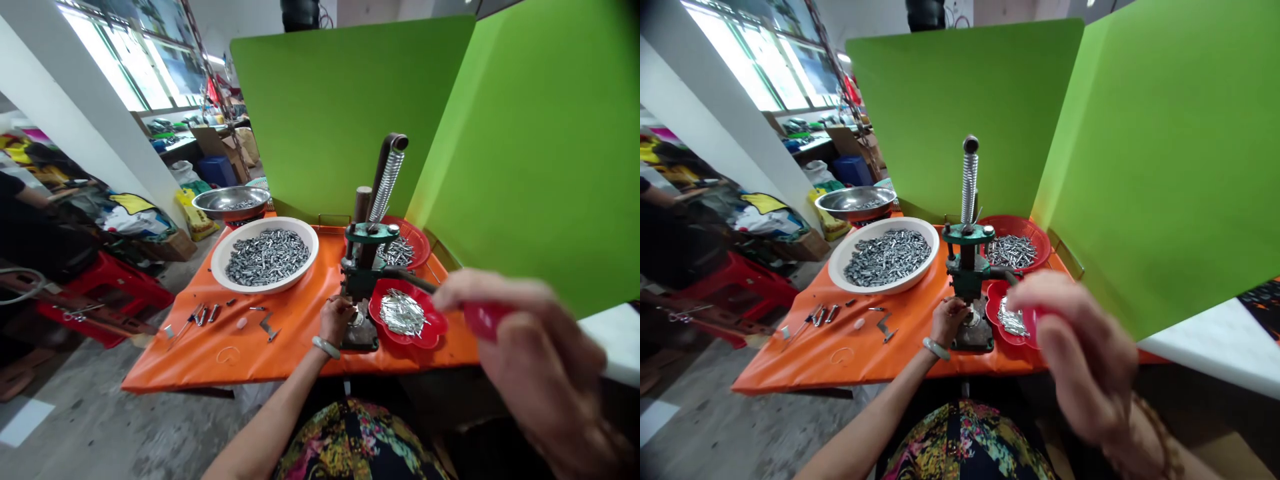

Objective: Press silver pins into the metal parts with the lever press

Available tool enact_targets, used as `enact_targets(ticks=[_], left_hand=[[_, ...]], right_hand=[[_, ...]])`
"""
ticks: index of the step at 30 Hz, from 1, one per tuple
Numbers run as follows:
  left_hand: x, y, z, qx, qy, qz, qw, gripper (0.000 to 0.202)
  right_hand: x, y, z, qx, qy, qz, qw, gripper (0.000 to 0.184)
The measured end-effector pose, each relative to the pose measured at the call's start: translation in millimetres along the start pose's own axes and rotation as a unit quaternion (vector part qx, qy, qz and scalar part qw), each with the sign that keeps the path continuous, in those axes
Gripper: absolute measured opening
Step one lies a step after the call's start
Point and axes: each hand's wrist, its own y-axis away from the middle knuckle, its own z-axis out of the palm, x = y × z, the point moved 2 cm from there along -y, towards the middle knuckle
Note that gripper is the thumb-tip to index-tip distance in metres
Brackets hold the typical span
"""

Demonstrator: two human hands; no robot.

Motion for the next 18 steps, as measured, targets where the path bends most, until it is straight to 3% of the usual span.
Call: enact_targets(ticks=[2, 5, 7, 9, 13, 16, 18], left_hand=[[2, 5, -3.3, -0.019, 0.011, -0.043, 0.999, 0.015], [8, 15, -6.8, -0.082, 0.050, -0.124, 0.988, 0.028], [14, 22, -8.2, -0.118, 0.096, -0.168, 0.974, 0.033], [20, 27, -9.3, -0.140, 0.139, -0.192, 0.961, 0.035], [25, 32, -10.9, -0.159, 0.187, -0.210, 0.946, 0.036], [23, 31, -9.9, -0.159, 0.197, -0.221, 0.942, 0.037], [19, 29, -7.9, -0.155, 0.187, -0.221, 0.945, 0.038]], right_hand=[[14, -49, 1, 0.044, -0.099, 0.039, 0.993, 0.023], [57, -117, 13, 0.000, -0.225, 0.095, 0.970, 0.012], [93, -148, 21, -0.026, -0.274, 0.149, 0.950, 0.016], [125, -162, 27, -0.041, -0.295, 0.196, 0.934, 0.021], [159, -138, 28, -0.049, -0.277, 0.229, 0.932, 0.027], [166, -81, 23, 0.013, -0.192, 0.246, 0.950, 0.029], [171, -32, 24, 0.056, -0.115, 0.297, 0.946, 0.028]])
